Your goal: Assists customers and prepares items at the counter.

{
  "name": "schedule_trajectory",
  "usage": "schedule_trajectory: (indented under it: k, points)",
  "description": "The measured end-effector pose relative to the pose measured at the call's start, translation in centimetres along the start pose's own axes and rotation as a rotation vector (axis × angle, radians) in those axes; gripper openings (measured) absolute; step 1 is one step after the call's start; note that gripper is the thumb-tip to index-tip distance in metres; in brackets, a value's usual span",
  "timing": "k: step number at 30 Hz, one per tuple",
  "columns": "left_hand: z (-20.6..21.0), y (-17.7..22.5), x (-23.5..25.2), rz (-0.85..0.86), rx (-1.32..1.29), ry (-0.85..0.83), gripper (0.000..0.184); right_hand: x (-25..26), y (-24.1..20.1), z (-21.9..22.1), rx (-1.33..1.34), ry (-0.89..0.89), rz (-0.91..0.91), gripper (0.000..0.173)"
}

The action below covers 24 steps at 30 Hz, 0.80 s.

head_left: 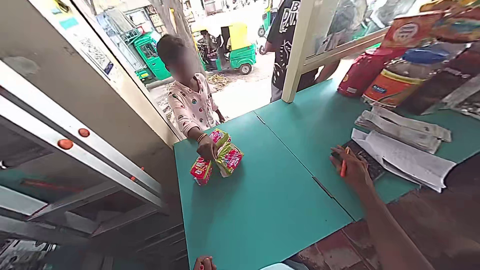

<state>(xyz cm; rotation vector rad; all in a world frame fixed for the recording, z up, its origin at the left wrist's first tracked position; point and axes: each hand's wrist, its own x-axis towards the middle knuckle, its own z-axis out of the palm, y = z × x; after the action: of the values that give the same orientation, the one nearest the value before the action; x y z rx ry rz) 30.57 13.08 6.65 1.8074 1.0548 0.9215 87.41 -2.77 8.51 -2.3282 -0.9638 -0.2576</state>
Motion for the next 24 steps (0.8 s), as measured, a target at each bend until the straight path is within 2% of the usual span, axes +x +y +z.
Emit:
schedule_trajectory:
  k: [2,4,8,9,12,15,18,21,24]
  points:
    - [0.1,0.0,0.2,-0.001,0.053,0.006,0.031,0.8,-2.7,0.1,0.091,0.08,-0.01,0.048]
    - [0.2,0.0,0.4,0.012,0.151,0.02,0.041,1.4,-7.0,0.7,0.26,0.105,-0.037,0.04]
    - [0.3,-1.1,0.3,0.127,0.228,-0.007,0.072,4.0,-13.5,4.5,0.722,-0.036,0.004,0.031]
    - [0.2,-1.4,0.2,0.142,0.201,-0.026,0.072,4.9,-14.7,5.5,0.812,-0.074,0.053,0.03]
    - [0.1,-1.5,0.1,0.122,0.08,-0.006,0.058,7.3,-18.0,8.2,0.999,-0.135,0.202,0.026]
    - [0.1,-1.4,0.2,0.107,0.052,0.006,0.055,8.9,-19.1,11.8,0.942,-0.089,0.172,0.026]
    - [0.2,-1.2,0.1,0.083,0.069,0.021,0.053,8.8,-18.0,15.4,0.636,-0.082,0.027,0.033]
    - [0.3,-1.3,0.2,0.073,0.069,0.033,0.054,8.2,-18.0,16.1,0.438,-0.122,-0.038,0.036]
    - [0.5,-1.3,0.3,0.096,0.069,0.04,0.056,7.9,-18.0,16.0,0.403,-0.131,-0.047,0.035]
